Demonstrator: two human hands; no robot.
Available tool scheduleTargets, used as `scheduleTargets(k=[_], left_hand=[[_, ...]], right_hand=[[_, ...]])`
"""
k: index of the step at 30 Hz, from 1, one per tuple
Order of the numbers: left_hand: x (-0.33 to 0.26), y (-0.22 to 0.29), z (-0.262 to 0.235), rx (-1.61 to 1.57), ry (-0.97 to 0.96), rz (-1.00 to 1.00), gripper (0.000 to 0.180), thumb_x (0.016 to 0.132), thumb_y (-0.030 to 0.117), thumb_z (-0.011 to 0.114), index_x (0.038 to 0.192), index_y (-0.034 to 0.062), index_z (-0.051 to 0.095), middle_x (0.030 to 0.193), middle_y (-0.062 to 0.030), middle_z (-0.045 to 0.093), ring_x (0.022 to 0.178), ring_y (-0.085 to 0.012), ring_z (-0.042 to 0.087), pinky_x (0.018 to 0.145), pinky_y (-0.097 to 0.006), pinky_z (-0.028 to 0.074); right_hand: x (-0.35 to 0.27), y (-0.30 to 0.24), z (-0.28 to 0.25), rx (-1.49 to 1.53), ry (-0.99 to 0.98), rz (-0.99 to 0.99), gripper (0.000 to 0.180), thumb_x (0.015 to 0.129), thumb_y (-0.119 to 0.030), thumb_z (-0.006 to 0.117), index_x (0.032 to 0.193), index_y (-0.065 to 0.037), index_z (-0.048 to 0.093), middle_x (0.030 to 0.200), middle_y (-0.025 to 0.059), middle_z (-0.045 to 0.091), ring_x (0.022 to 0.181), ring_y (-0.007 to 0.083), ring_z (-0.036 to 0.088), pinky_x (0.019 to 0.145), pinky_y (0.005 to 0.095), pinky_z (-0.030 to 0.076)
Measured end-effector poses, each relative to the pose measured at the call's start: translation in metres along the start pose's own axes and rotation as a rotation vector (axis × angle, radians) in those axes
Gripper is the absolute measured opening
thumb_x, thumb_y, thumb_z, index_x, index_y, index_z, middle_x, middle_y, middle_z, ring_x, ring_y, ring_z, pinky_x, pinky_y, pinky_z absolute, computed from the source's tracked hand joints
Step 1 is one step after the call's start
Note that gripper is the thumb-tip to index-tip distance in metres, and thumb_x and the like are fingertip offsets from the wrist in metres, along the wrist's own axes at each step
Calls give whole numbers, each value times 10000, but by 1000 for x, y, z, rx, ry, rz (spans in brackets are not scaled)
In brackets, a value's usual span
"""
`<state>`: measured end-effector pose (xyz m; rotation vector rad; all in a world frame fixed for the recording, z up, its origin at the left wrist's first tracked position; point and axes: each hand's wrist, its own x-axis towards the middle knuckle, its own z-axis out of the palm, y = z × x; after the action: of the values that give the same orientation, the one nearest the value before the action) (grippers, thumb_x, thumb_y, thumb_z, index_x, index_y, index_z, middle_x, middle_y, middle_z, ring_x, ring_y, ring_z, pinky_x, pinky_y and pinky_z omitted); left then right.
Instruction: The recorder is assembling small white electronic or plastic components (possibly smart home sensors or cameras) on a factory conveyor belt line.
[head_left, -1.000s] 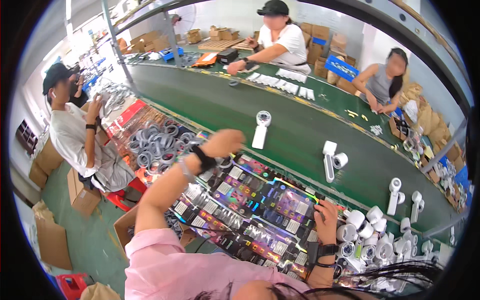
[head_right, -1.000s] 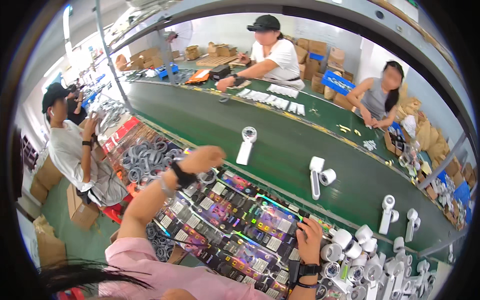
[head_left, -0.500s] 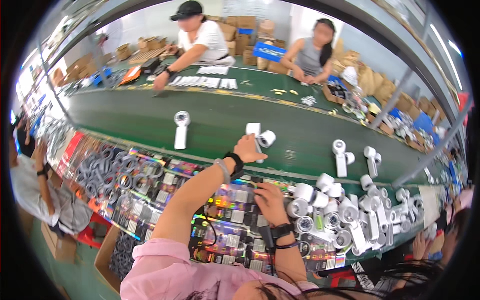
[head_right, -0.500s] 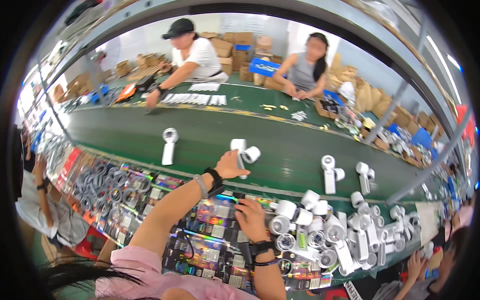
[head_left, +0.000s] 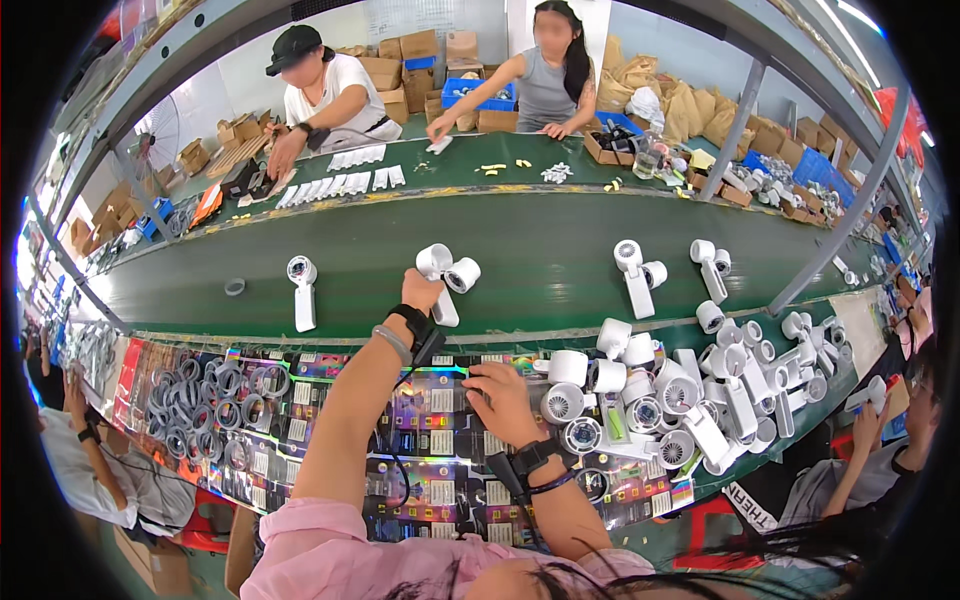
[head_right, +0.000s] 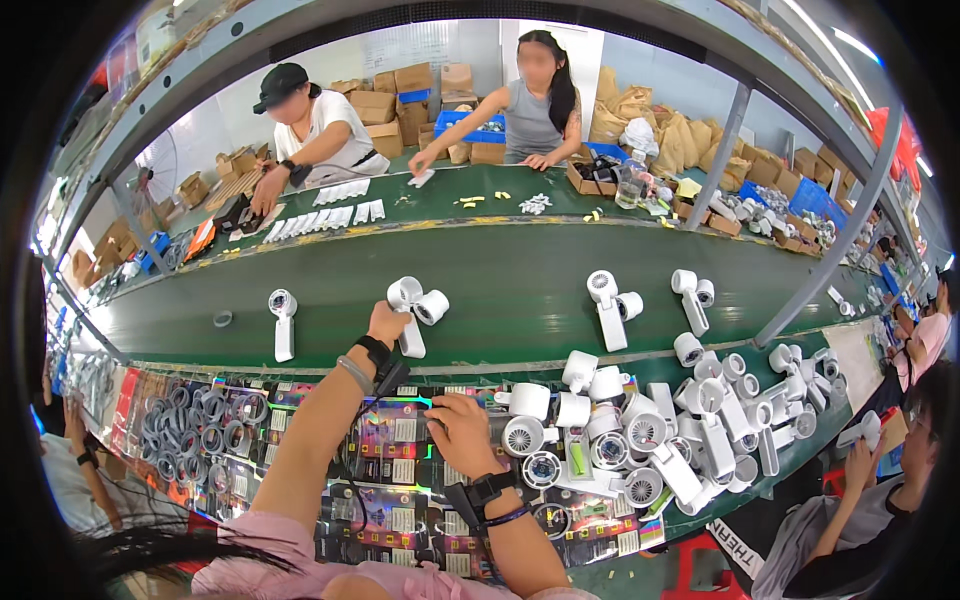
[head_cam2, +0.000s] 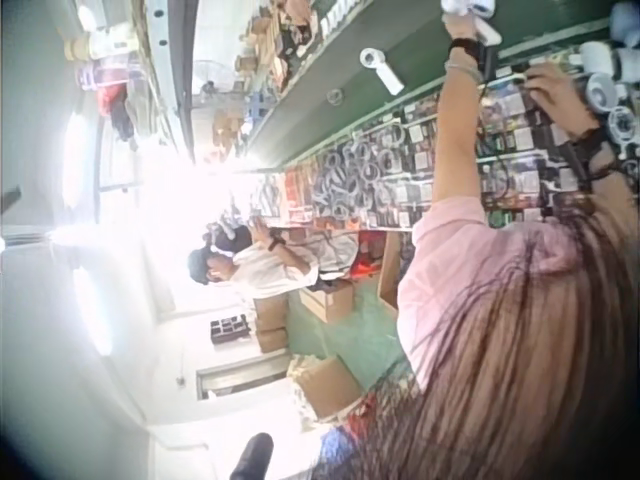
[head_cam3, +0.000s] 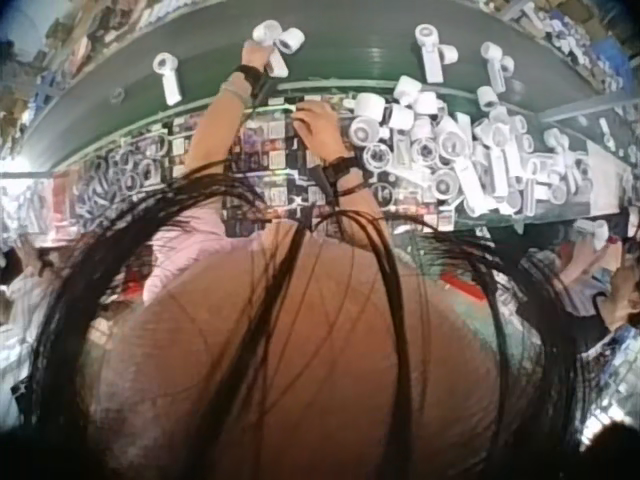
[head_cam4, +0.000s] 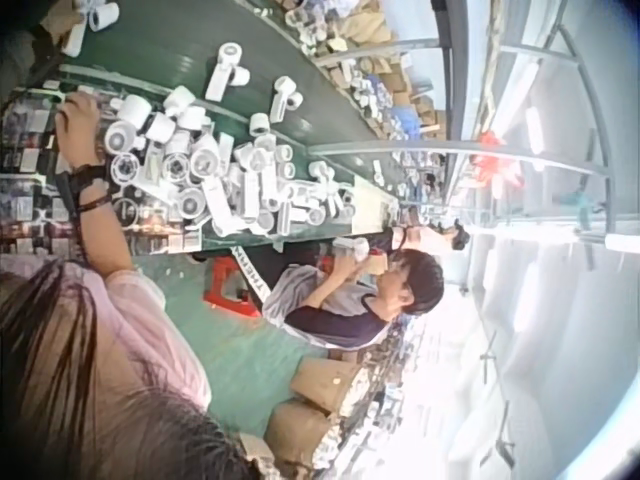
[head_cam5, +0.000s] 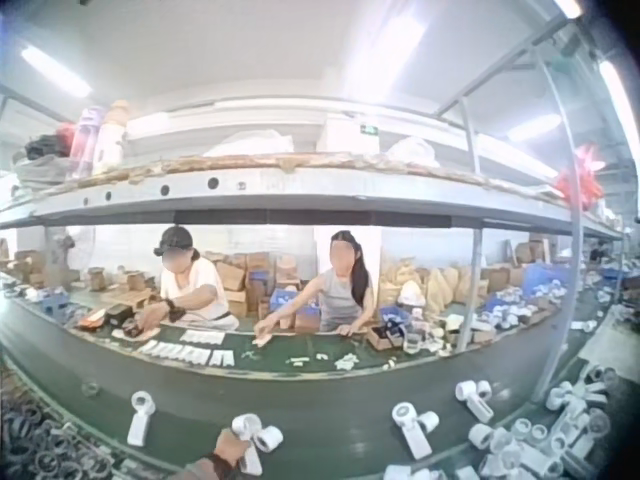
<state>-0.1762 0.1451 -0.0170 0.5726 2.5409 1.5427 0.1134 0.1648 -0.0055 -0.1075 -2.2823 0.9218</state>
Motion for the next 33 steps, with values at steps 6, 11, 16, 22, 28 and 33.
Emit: scheduleTargets(k=[6,11,16,22,28,33], left_hand=[[-24,20,-50,-809,-391,-532,337,811,22,619,1139,-22,552,1004,-126,643,942,-281,655,846,-472,527],[-90,14,-66,-1093,-704,-429,265,774,74,640,1032,16,620,943,-90,653,851,-218,650,767,-406,540],[-192,39,-74,-815,-588,-394,393,865,158,593,1223,36,485,1066,-103,592,966,-230,628,700,-420,563],[-218,20,-91,-972,-577,-485,573,881,169,601,1374,84,322,1153,-133,518,997,-271,624,698,-454,591],[-224,21,-92,-1028,-608,-330,705,864,44,551,1457,113,175,1214,-145,493,906,-200,624,678,-307,559],[-225,8,-79,-925,-739,-248,743,860,60,554,1487,98,156,1268,-152,454,841,-171,621,646,-292,544]], right_hand=[[6,1,4,37,30,37,368,802,-96,654,1160,-31,602,1130,153,635,1076,358,560,940,457,428],[5,-21,-2,449,76,384,746,874,-79,627,1498,-29,222,1497,148,314,1246,273,475,1030,393,397],[3,-34,0,482,88,281,754,872,-188,607,1490,-20,209,1486,157,264,1328,293,352,1099,400,285],[-2,-40,9,383,11,259,846,767,-186,690,1458,-25,228,1338,155,366,1224,284,395,1074,413,283],[-8,-20,9,384,76,240,699,697,28,655,1330,-35,365,1255,122,428,1153,237,451,1046,387,332],[-17,-21,-3,305,30,250,596,809,-132,623,1358,-5,429,1272,173,483,1188,284,467,1054,418,335]])
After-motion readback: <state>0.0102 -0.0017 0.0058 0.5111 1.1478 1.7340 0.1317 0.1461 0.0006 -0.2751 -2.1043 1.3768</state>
